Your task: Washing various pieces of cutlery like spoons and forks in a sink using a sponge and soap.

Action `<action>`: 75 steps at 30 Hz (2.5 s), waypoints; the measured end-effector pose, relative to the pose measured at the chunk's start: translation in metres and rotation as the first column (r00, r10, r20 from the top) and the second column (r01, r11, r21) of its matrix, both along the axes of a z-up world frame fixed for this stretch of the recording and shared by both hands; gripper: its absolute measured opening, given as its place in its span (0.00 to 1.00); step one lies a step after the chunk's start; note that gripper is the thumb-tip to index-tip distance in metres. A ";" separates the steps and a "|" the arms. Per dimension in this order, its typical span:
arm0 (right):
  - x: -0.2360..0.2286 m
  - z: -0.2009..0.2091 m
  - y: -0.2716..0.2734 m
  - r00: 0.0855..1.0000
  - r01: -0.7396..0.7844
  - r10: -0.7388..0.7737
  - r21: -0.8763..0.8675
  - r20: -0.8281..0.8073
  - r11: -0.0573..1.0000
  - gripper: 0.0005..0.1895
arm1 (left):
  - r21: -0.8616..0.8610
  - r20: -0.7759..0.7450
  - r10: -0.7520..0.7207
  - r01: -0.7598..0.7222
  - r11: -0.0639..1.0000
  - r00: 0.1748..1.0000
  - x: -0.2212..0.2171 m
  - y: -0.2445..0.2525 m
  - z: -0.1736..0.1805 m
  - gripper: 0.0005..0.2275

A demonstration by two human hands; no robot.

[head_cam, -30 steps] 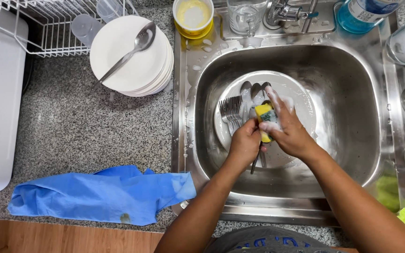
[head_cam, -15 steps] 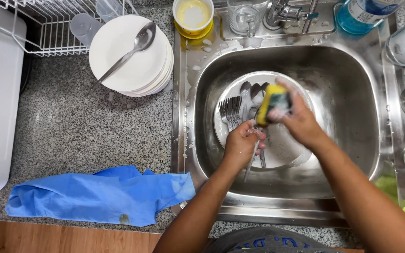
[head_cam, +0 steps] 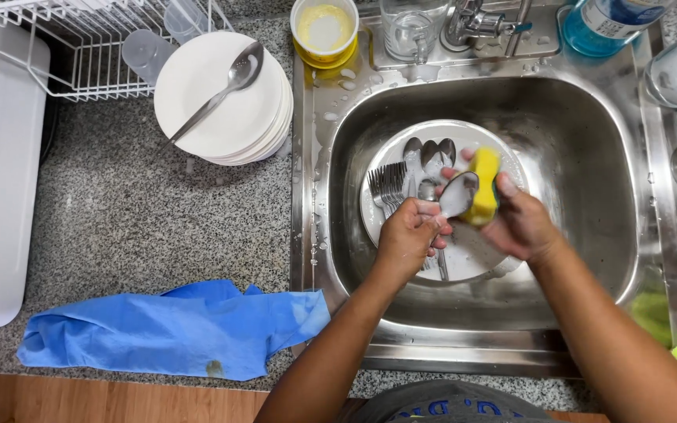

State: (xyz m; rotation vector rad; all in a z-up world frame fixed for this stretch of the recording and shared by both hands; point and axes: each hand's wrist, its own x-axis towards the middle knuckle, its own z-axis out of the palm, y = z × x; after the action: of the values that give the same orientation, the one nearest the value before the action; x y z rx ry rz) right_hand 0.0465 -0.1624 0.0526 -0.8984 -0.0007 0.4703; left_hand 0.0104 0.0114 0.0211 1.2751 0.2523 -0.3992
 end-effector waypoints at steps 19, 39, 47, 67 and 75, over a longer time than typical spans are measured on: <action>0.004 0.032 0.032 0.357 0.763 0.799 -0.645 0.484 0.050 0.20 | 0.094 -0.005 -0.073 0.073 0.993 0.997 -0.016 0.030 -0.001 0.10; -0.011 0.031 0.120 0.753 0.630 -0.375 -0.430 0.540 0.646 0.11 | 0.243 0.119 -0.127 0.095 0.965 0.985 0.014 0.096 0.044 0.08; -0.046 -0.003 0.172 0.902 0.417 -0.341 -0.326 0.264 0.848 0.14 | 0.162 0.261 0.153 -0.200 0.966 0.953 0.040 0.121 0.059 0.05; -0.025 0.039 0.140 0.931 0.341 -0.364 -0.307 -0.021 0.889 0.12 | 0.933 0.314 -0.288 -0.239 0.268 0.905 0.152 0.292 0.185 0.08; -0.020 0.042 0.119 0.885 0.402 -0.426 -0.157 -0.186 0.902 0.25 | 0.883 0.470 -0.320 -0.441 0.163 0.823 0.144 0.291 0.161 0.13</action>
State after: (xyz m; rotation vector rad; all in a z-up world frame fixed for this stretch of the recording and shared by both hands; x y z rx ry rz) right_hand 0.0269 -0.0431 0.0945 -0.9245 0.4167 0.1640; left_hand 0.1544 0.3027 0.1819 2.6879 -0.0065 0.4244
